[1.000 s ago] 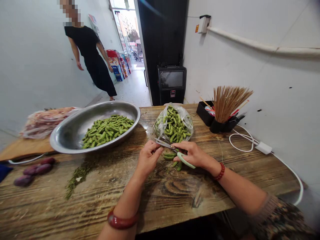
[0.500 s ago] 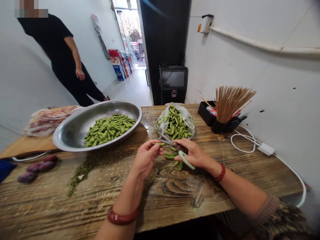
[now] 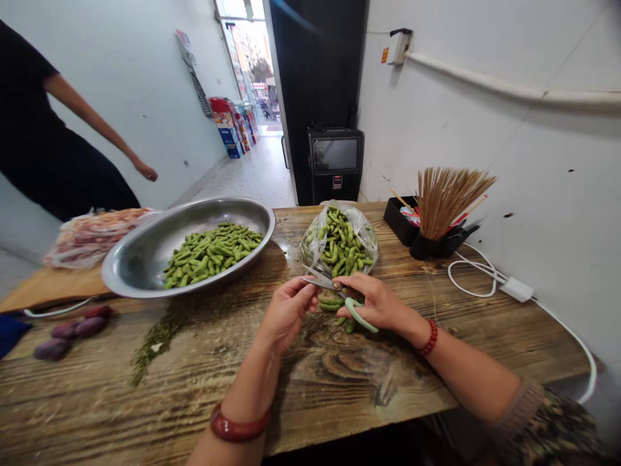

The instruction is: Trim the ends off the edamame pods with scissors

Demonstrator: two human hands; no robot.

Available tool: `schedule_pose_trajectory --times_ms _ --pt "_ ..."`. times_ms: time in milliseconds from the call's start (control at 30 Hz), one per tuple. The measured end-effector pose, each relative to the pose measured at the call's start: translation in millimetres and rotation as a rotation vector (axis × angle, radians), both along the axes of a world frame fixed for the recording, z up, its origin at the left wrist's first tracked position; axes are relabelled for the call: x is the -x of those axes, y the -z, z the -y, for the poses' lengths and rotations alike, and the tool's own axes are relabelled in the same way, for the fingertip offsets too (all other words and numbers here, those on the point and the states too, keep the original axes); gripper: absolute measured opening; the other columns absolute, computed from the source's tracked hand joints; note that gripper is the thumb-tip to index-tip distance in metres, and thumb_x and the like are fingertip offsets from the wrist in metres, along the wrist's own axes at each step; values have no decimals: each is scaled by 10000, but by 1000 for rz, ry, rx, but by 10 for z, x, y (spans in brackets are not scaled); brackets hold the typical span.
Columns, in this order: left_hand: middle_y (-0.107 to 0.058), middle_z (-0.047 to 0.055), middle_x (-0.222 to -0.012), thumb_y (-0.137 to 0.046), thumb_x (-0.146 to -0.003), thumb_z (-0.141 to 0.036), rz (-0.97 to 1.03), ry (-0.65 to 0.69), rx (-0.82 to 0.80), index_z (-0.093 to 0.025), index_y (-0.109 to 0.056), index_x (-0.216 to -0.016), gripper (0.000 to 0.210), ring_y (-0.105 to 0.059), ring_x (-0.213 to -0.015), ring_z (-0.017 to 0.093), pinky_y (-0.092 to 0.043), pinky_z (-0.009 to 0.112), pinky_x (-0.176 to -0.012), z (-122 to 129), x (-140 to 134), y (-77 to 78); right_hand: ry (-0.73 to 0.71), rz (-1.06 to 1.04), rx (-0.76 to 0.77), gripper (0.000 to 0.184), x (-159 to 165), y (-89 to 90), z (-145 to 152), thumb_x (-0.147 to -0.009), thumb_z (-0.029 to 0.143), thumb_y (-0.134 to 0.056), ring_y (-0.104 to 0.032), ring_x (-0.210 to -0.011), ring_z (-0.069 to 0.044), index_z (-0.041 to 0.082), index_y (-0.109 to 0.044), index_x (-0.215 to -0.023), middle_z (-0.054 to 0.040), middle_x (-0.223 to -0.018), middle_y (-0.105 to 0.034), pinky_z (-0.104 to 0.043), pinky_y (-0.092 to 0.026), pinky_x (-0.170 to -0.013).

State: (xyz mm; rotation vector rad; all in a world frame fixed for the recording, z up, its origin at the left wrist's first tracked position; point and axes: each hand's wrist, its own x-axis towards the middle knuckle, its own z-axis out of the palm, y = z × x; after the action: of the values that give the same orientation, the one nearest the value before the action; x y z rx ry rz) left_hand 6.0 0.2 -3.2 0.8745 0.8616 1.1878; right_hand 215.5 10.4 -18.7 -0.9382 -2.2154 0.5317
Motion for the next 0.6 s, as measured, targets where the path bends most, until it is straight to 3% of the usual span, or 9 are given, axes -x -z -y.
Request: schedule_pose_trajectory --times_ms 267,600 --pt "-633 6 -689 -759 -660 -263 -166 -81 -69 -137 -702 -819 211 -448 -514 57 -344 179 -482 -12 -7 19 -8 6 -4 563 -11 8 -9 -743 425 -730 -543 -727 -153 181 -566 -1223 -43 -854 -591 -274 -452 -673" --pt "-572 -13 -634 -742 -676 -260 -179 -56 -83 -126 -664 -748 172 -445 -509 58 -342 178 -483 -13 9 7 -30 -28 -38 477 -33 78 -73 -760 427 -712 -571 -697 -156 162 -625 -1146 -62 -846 -653 -274 -470 -667"
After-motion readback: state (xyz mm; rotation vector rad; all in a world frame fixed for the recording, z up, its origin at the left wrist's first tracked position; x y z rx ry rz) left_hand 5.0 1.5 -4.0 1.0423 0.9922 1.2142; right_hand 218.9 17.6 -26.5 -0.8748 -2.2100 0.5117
